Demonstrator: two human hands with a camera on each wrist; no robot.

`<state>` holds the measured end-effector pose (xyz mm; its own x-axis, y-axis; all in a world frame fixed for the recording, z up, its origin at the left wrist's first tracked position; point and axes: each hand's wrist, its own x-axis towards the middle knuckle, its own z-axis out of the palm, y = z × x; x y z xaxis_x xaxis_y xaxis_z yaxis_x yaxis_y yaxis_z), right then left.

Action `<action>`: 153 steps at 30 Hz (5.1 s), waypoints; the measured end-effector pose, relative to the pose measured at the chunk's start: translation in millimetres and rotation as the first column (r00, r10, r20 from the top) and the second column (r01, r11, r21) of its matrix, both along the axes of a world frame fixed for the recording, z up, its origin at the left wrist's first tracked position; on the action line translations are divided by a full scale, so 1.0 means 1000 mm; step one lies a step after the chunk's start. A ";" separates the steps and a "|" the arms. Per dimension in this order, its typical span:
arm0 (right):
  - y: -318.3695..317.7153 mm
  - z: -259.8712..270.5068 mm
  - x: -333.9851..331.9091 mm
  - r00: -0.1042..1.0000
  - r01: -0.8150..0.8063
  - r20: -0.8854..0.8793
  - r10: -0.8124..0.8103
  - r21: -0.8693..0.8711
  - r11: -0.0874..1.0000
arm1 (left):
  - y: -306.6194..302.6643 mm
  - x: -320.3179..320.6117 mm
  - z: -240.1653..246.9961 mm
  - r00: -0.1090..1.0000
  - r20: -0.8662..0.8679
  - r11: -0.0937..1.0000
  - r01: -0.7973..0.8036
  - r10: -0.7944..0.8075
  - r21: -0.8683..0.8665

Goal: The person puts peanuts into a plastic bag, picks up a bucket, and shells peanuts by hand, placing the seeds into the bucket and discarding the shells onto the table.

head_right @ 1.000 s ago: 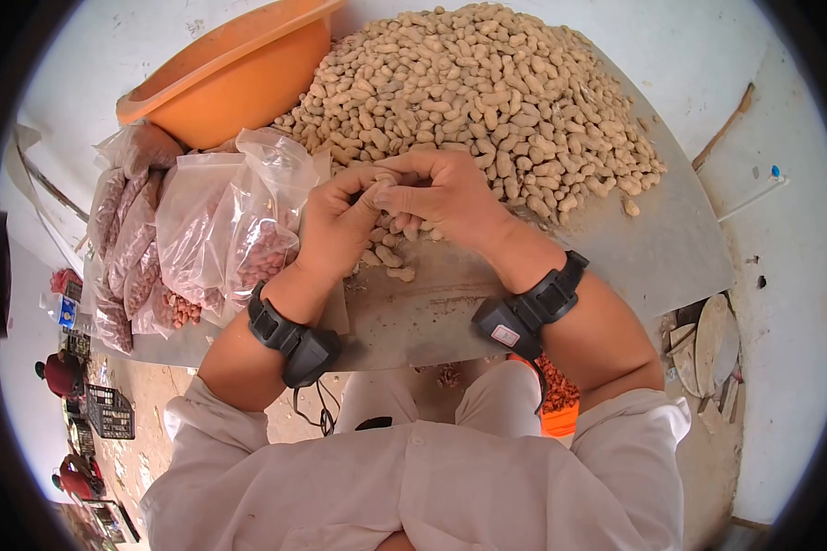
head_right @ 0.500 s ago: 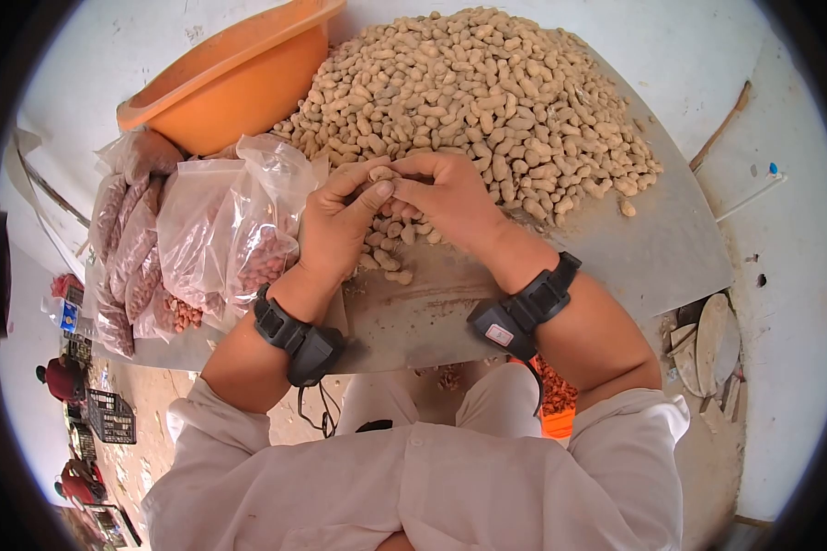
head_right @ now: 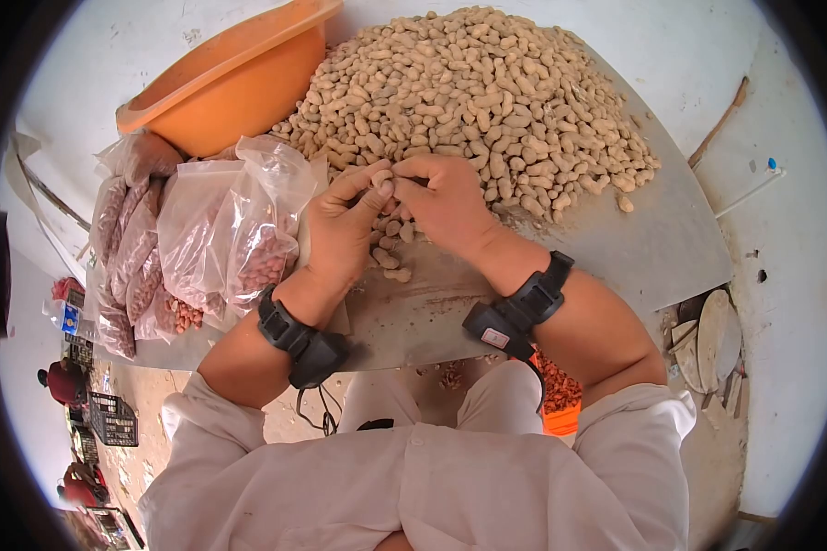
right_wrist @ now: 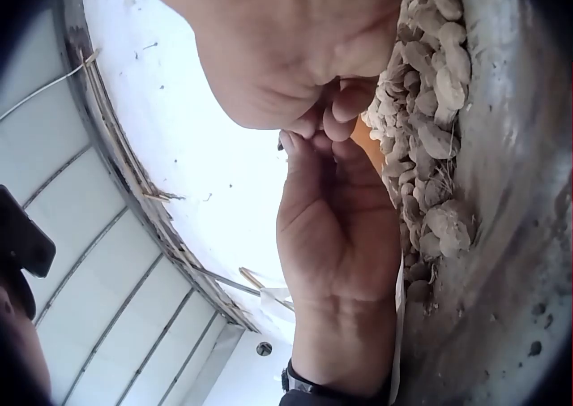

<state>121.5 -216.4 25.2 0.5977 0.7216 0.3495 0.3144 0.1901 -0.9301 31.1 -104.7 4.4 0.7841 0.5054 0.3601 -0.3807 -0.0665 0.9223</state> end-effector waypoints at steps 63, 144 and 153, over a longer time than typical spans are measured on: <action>0.008 -0.017 0.025 0.580 -0.124 -0.716 0.389 0.395 0.910 | 0.011 -0.001 0.006 0.984 0.035 0.884 0.170 -0.172 -0.435; -0.001 0.000 0.023 0.936 0.044 0.350 0.029 -0.200 0.979 | 0.058 0.011 -0.006 0.938 0.125 0.923 -0.341 0.322 0.179; 0.024 0.018 -0.009 0.656 0.467 0.729 0.199 -0.598 0.651 | 0.060 0.015 -0.011 0.951 0.111 0.955 -0.295 0.289 0.039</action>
<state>112.8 -192.3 42.7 0.5217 0.8446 0.1205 0.8466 -0.4951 -0.1952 46.2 -44.6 -6.4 0.5628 0.6840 0.4641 -0.4294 -0.2378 0.8712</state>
